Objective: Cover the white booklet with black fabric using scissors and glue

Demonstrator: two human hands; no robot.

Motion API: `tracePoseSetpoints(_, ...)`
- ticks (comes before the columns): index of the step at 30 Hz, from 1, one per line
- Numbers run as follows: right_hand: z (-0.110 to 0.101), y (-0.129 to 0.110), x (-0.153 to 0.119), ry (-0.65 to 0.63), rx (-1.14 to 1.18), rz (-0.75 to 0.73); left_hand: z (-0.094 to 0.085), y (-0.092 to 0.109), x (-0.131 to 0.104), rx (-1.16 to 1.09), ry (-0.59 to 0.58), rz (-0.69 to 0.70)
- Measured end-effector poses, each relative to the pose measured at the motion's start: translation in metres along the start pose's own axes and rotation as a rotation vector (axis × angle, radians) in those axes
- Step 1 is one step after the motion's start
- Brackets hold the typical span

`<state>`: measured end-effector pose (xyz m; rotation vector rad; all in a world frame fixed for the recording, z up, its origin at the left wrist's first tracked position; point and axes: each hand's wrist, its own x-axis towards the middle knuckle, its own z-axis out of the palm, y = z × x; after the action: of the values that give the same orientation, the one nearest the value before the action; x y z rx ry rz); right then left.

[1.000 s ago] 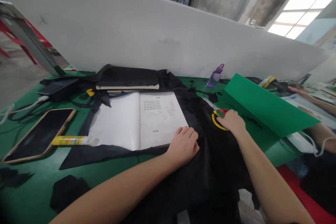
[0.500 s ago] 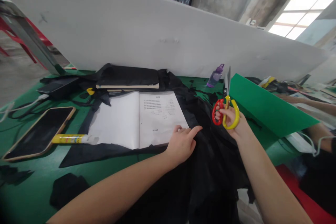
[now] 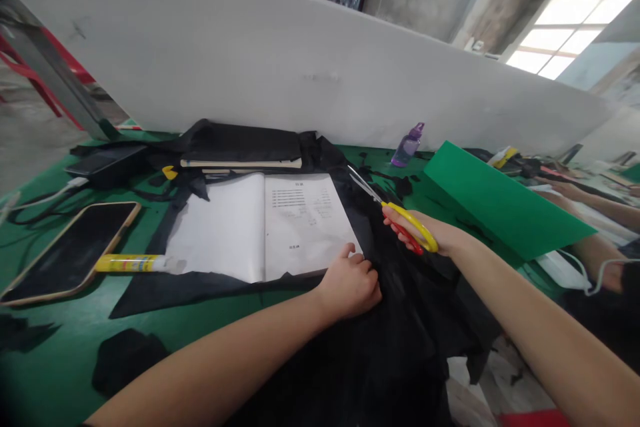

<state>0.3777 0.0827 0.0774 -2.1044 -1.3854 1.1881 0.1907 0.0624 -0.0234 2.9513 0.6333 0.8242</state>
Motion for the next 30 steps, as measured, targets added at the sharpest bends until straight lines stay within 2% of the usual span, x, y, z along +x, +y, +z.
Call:
tracePoseSetpoints(6, -0.009, -0.016, 0.005, -0.065, -0.134, 0.147, 0.002, 0.000, 0.000, 0.014, -0.031, 0.041)
tracePoseSetpoints(10, -0.018, -0.013, 0.020, -0.038, -0.207, 0.207, 0.003, 0.000, 0.000, 0.045, -0.032, 0.071)
tracePoseSetpoints(14, -0.020, -0.007, 0.034, -0.090, -0.200, 0.210, 0.005, -0.001, 0.000, 0.073, -0.030, 0.095)
tracePoseSetpoints(20, -0.009, -0.005, 0.053, -0.123, -0.099, 0.205, 0.006, -0.001, 0.000, 0.069, 0.020, 0.101)
tracePoseSetpoints(30, -0.005, -0.025, 0.069, -0.118, -0.076, 0.221, 0.003, -0.001, 0.001, 0.062, -0.031, 0.093)
